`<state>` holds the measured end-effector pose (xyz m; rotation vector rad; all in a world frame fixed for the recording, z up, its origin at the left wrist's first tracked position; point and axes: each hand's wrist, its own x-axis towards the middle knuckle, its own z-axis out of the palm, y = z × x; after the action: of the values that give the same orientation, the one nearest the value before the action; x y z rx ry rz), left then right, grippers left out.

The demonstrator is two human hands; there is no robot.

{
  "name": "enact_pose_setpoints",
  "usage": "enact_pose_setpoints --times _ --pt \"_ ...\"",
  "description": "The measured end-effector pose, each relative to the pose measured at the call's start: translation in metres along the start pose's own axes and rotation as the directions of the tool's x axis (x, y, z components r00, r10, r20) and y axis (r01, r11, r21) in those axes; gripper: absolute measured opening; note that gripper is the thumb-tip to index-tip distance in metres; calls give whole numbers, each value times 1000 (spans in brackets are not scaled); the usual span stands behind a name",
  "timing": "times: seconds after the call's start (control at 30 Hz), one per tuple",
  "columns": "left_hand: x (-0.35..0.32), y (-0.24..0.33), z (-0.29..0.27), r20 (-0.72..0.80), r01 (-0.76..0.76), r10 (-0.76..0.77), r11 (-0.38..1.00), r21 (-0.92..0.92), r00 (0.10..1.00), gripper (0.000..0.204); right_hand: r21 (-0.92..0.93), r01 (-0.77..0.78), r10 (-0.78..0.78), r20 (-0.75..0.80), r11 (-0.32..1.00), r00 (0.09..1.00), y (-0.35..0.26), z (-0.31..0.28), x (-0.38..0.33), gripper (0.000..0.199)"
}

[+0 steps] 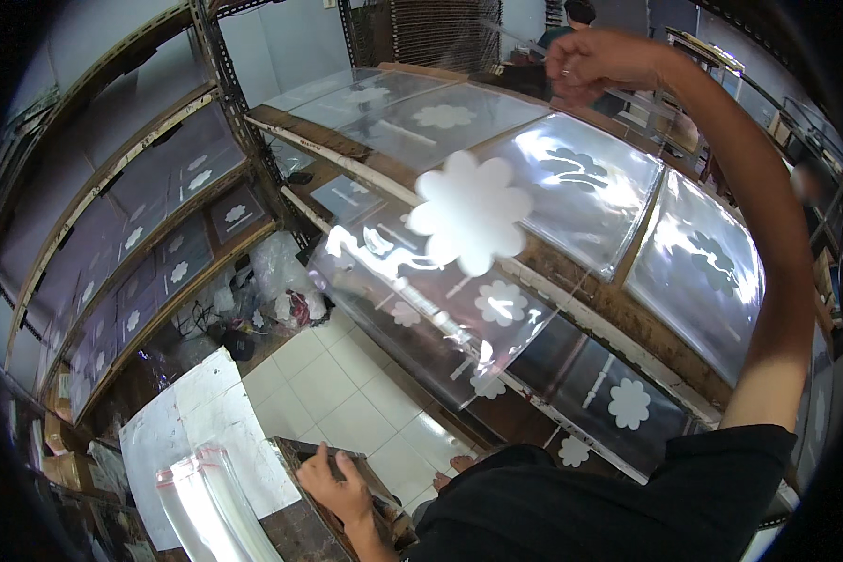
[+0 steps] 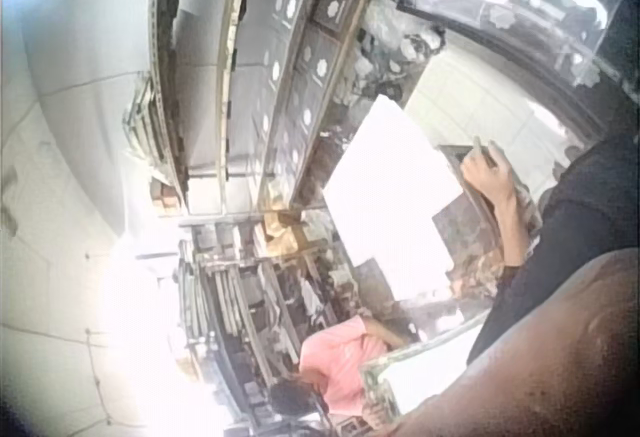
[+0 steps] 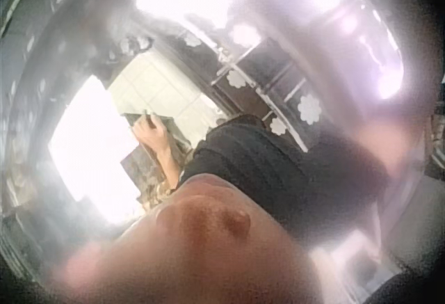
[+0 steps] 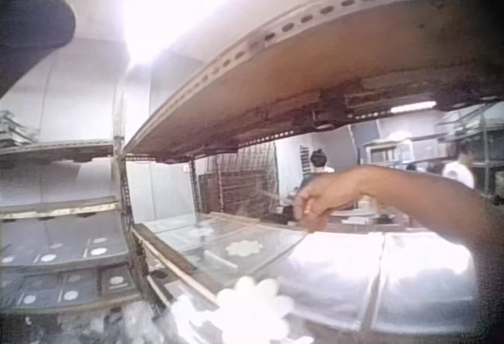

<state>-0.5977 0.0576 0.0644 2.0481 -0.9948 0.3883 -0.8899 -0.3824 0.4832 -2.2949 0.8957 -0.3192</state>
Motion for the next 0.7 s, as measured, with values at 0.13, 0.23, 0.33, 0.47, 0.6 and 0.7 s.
enact_pose_setpoints --times 0.13,0.23,0.33,0.47,0.6,0.7 --pt "-41 -20 52 212 29 -32 999 16 977 30 -131 -217 214 -33 967 976 70 -30 -8 18" --pt "-69 -25 78 346 30 -41 999 36 937 28 -196 -371 357 -104 908 928 115 -26 0 18" --pt "-93 -32 97 452 66 -69 998 22 889 27 -291 -423 393 -159 858 906 162 -27 10 17" --pt "-124 -45 111 510 97 -100 995 33 854 28 -327 -397 360 -170 857 917 199 -38 22 16" --pt "-146 -60 114 537 131 -148 989 70 830 27 -395 -348 281 -217 850 935 224 -46 34 11" --pt "-154 -63 114 557 144 -168 986 87 814 26 -528 -286 190 -228 800 955 251 -62 37 9"
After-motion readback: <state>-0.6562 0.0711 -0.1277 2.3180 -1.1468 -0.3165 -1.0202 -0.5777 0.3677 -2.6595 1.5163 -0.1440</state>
